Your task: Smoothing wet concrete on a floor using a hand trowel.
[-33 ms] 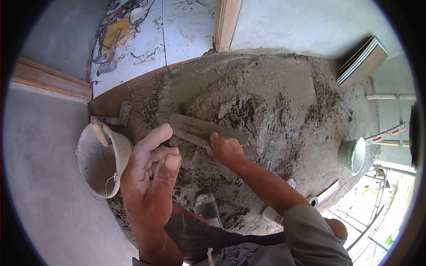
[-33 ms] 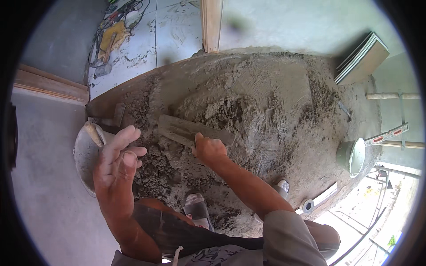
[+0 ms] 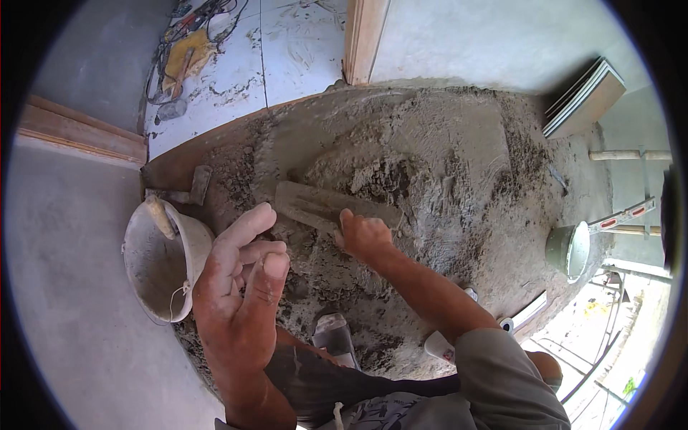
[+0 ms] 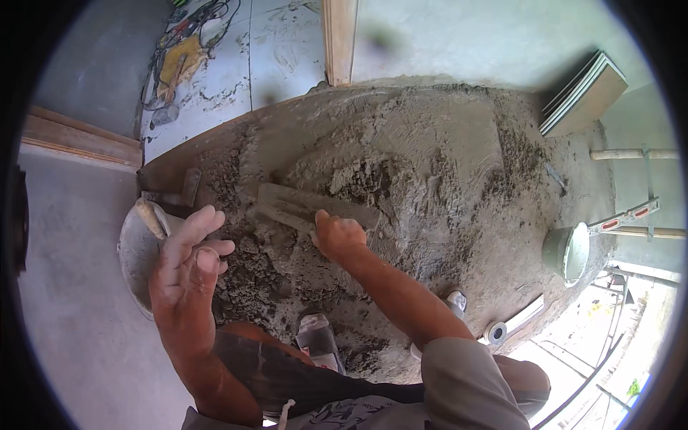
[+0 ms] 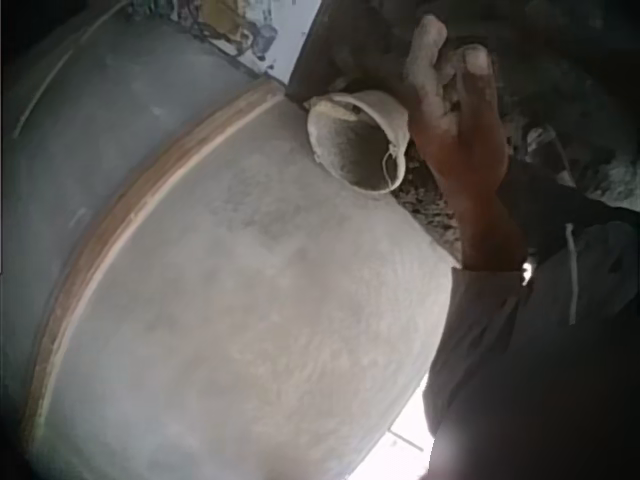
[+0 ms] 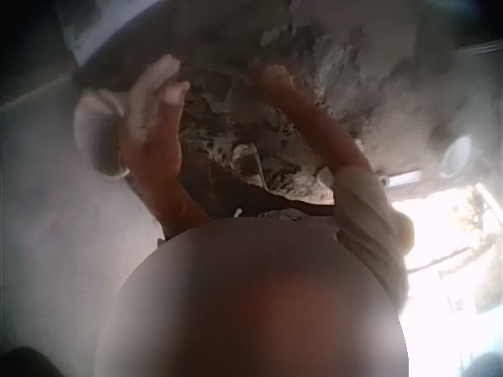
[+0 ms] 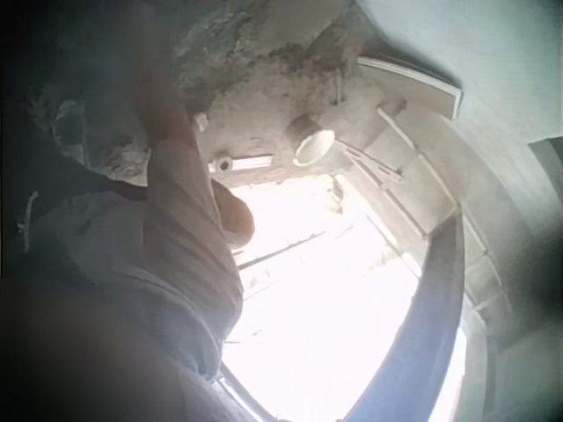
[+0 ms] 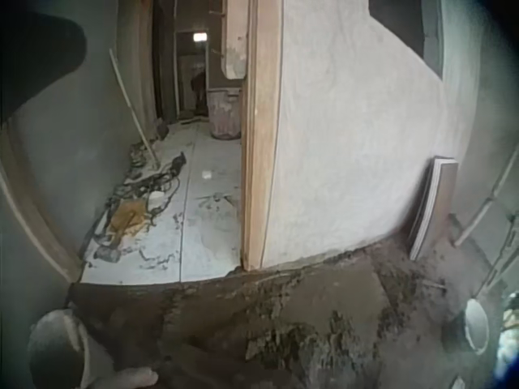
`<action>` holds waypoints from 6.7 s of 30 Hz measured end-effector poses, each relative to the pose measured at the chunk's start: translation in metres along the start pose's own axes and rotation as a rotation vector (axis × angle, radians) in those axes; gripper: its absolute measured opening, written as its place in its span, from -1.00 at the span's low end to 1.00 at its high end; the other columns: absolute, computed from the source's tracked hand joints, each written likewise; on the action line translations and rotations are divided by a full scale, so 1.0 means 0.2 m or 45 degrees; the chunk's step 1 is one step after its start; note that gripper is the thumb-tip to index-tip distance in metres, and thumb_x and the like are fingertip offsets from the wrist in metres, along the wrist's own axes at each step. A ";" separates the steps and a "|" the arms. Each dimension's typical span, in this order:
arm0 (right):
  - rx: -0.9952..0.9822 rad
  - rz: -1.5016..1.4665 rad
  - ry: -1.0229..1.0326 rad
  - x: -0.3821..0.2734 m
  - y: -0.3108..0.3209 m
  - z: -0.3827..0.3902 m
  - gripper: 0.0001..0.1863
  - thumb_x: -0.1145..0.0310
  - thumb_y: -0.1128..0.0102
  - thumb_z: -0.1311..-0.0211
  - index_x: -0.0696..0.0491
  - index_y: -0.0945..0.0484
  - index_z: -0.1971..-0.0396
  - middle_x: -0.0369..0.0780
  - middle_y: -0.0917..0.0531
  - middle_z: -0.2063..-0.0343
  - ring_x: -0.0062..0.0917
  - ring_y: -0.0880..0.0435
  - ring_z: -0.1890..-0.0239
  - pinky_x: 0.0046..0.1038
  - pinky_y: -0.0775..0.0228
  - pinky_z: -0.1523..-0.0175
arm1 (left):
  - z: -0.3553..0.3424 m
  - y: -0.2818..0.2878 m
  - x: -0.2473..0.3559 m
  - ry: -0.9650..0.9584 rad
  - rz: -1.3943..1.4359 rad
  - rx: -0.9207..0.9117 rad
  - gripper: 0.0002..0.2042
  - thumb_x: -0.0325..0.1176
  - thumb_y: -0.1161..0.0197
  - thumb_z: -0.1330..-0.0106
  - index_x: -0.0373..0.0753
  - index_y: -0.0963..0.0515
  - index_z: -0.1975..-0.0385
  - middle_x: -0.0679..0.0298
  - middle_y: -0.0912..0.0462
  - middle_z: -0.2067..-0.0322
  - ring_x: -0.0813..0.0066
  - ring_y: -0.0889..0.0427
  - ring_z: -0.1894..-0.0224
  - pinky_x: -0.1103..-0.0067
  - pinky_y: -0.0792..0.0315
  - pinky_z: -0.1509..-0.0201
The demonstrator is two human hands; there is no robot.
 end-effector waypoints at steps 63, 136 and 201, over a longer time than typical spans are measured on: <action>0.268 -1.040 -0.230 0.06 0.42 -0.64 -0.41 -0.05 -0.14 -0.22 0.30 -0.52 0.20 -0.10 -0.60 0.66 -0.37 -0.62 0.69 -0.28 -0.48 0.50 | -0.05 0.05 -0.04 0.224 -0.339 -0.140 -0.43 -0.05 -0.34 -0.18 -0.40 -0.48 -0.05 0.02 -0.58 0.08 0.33 -0.61 0.14 0.50 -0.49 0.11; 0.325 -0.261 -0.401 -0.01 0.27 -0.56 -0.48 -0.04 0.01 -0.27 0.20 -0.41 0.13 0.08 -0.65 0.25 -0.05 -0.64 0.12 -0.16 -0.46 0.00 | -0.06 0.05 -0.08 0.113 -0.301 -0.330 -0.50 -0.15 -0.36 -0.15 -0.31 -0.50 -0.04 0.05 -0.61 0.08 0.33 -0.64 0.20 0.48 -0.49 0.15; -0.110 -0.376 -0.294 0.15 -0.21 0.44 -0.55 -0.02 -0.08 -0.21 0.13 -0.39 0.23 0.05 -0.64 0.48 -0.01 -0.66 0.36 -0.13 -0.49 0.21 | -0.06 0.08 -0.18 0.153 -0.251 -0.077 -0.49 -0.13 -0.34 -0.21 -0.35 -0.48 -0.06 0.08 -0.60 0.06 0.40 -0.61 0.18 0.57 -0.50 0.19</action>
Point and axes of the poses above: each hand's wrist, its own z-axis away from the middle knuckle, its own y-axis out of the back of the hand, x = y × z, the point moved 6 cm from there along -z, towards the middle knuckle
